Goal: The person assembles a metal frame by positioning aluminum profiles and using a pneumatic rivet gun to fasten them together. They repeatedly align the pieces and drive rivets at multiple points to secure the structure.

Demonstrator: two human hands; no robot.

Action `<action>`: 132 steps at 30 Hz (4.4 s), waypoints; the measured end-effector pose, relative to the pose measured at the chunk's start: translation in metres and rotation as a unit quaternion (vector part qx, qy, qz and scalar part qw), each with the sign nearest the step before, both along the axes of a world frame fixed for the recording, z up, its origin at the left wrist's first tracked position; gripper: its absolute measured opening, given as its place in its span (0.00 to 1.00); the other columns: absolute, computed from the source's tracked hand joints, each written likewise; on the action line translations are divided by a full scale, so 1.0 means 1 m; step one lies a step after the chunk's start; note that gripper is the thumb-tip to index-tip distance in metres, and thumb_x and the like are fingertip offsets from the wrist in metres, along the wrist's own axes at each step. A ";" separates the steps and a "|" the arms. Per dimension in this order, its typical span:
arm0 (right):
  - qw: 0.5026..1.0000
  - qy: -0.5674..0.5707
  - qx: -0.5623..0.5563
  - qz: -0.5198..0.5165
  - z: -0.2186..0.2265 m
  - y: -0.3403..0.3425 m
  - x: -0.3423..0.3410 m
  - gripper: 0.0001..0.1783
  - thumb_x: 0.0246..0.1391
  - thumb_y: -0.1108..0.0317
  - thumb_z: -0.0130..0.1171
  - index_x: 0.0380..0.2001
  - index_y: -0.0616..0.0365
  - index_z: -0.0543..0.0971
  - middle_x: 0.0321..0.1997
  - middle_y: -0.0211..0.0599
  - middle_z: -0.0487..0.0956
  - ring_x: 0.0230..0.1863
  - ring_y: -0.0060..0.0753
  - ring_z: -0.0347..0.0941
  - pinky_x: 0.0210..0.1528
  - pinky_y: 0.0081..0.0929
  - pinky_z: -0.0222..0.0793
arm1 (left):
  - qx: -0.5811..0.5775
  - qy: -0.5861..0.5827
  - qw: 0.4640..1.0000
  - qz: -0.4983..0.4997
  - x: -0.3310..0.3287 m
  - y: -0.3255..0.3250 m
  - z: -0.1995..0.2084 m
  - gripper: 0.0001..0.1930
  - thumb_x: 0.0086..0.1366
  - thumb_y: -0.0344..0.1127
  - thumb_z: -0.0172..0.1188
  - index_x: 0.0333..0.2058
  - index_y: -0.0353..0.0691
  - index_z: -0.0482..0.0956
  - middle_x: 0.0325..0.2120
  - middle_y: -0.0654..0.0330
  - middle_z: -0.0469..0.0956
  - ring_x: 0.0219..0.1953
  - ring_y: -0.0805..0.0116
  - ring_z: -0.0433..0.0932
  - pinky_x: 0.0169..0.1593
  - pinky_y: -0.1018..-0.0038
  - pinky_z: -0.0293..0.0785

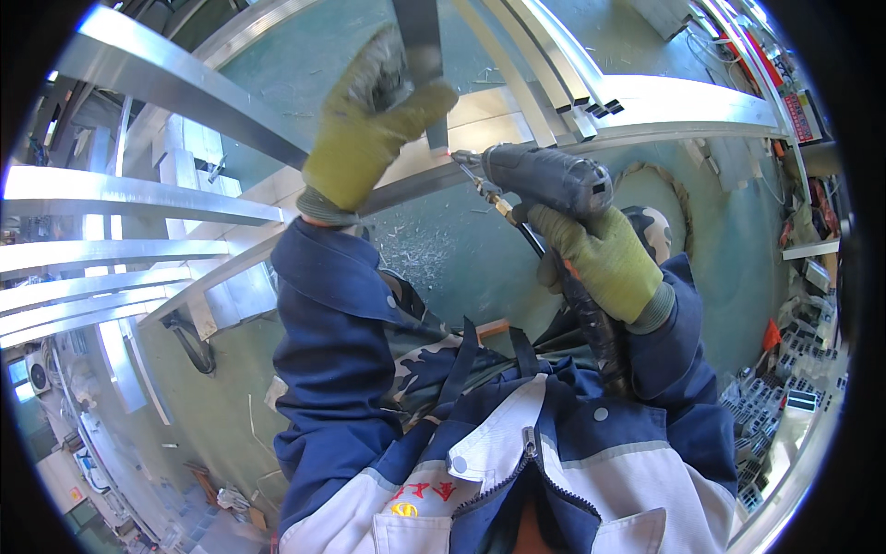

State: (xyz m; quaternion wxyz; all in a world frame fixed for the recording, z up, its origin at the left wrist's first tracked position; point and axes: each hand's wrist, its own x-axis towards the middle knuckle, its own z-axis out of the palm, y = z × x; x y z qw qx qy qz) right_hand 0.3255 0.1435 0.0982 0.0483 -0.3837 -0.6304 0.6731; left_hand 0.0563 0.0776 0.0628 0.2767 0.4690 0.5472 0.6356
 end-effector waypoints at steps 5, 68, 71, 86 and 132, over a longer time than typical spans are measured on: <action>0.999 -0.034 0.005 -0.006 0.001 -0.008 -0.004 0.21 0.69 0.55 0.62 0.55 0.58 0.80 0.28 0.30 0.80 0.21 0.19 0.74 0.25 0.22 0.70 | 0.131 0.096 0.987 0.013 0.008 0.014 0.061 0.15 0.69 0.27 0.64 0.54 0.37 0.79 0.42 0.66 0.79 0.44 0.78 0.76 0.48 0.78 0.75; 0.846 -0.250 0.430 0.191 0.002 -0.113 -0.096 0.55 0.48 0.61 0.67 0.75 0.66 0.52 0.66 0.68 0.70 0.37 0.60 0.84 0.38 0.49 0.81 | 0.206 -0.025 0.976 -0.066 0.006 0.056 0.061 0.06 0.70 0.30 0.66 0.43 0.38 0.78 0.32 0.69 0.78 0.36 0.83 0.72 0.42 0.82 0.71; 0.839 -0.267 0.429 0.202 0.003 -0.114 -0.098 0.56 0.48 0.61 0.68 0.75 0.66 0.51 0.65 0.69 0.70 0.37 0.60 0.84 0.37 0.50 0.81 | 0.185 -0.019 0.981 -0.052 0.010 0.048 0.069 0.06 0.70 0.30 0.66 0.41 0.38 0.78 0.31 0.70 0.77 0.35 0.83 0.72 0.41 0.82 0.70; 0.840 -0.281 0.415 0.207 0.006 -0.113 -0.102 0.57 0.48 0.62 0.68 0.75 0.68 0.50 0.63 0.70 0.72 0.39 0.61 0.84 0.38 0.50 0.81 | 0.180 -0.032 0.982 -0.057 0.009 0.048 0.071 0.10 0.69 0.31 0.67 0.31 0.40 0.74 0.24 0.73 0.65 0.29 0.82 0.61 0.34 0.81 0.62; 0.902 -0.203 0.361 0.119 0.020 -0.103 -0.016 0.50 0.52 0.65 0.67 0.75 0.60 0.56 0.59 0.62 0.77 0.48 0.62 0.82 0.53 0.43 0.78 | 0.196 -0.015 0.979 -0.050 0.005 0.056 0.064 0.12 0.70 0.33 0.66 0.50 0.38 0.81 0.33 0.71 0.76 0.34 0.82 0.70 0.40 0.81 0.70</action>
